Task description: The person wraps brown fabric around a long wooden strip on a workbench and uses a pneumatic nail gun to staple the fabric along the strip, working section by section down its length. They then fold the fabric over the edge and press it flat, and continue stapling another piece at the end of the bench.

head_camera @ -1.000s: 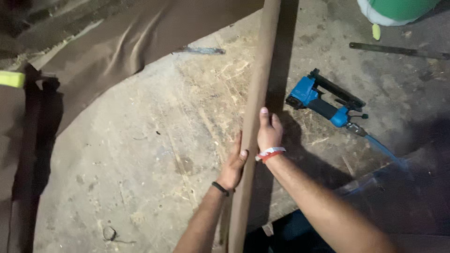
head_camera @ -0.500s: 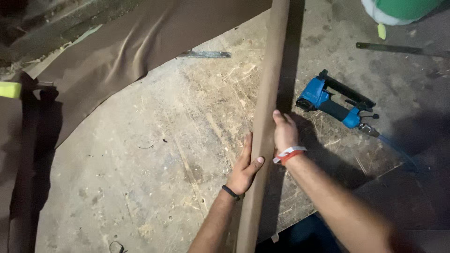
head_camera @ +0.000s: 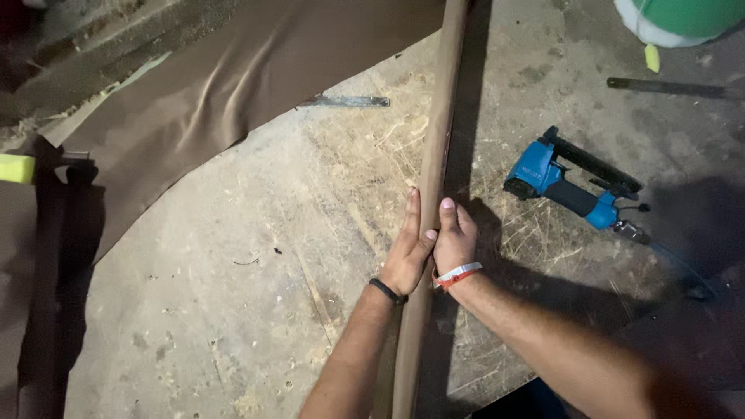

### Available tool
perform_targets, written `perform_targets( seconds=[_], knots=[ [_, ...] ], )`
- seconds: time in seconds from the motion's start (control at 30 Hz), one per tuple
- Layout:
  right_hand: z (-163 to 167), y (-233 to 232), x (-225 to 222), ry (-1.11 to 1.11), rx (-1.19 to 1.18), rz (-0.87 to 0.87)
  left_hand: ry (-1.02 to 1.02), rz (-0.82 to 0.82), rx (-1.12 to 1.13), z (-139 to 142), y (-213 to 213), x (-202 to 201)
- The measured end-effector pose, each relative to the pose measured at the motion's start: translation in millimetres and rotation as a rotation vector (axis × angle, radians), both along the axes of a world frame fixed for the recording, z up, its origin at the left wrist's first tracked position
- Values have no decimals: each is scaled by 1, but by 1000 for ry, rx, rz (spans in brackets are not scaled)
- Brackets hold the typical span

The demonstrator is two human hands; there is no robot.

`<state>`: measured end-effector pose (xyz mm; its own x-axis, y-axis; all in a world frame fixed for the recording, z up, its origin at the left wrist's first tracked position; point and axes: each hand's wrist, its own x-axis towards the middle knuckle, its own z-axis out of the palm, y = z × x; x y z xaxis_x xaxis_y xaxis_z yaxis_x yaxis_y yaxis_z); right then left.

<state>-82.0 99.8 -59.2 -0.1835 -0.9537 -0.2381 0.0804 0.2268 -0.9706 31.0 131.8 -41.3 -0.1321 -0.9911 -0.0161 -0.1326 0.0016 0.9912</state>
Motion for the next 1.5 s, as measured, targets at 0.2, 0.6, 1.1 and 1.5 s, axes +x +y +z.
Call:
perform_targets(
  seconds=[0.2, 0.6, 1.1, 1.5],
  knots=[
    [-9, -4, 5, -162, 3, -21, -133, -40, 1, 20, -27, 5],
    [55, -53, -179, 1384, -479, 339, -571, -60, 335, 57, -34, -17],
    [108, -112, -162, 751, 105, 760, -506, -41, 328, 35, -40, -4],
    [114, -110, -131, 814, 6, 786, -572, -28, 459, 66, -39, -10]
  ],
)
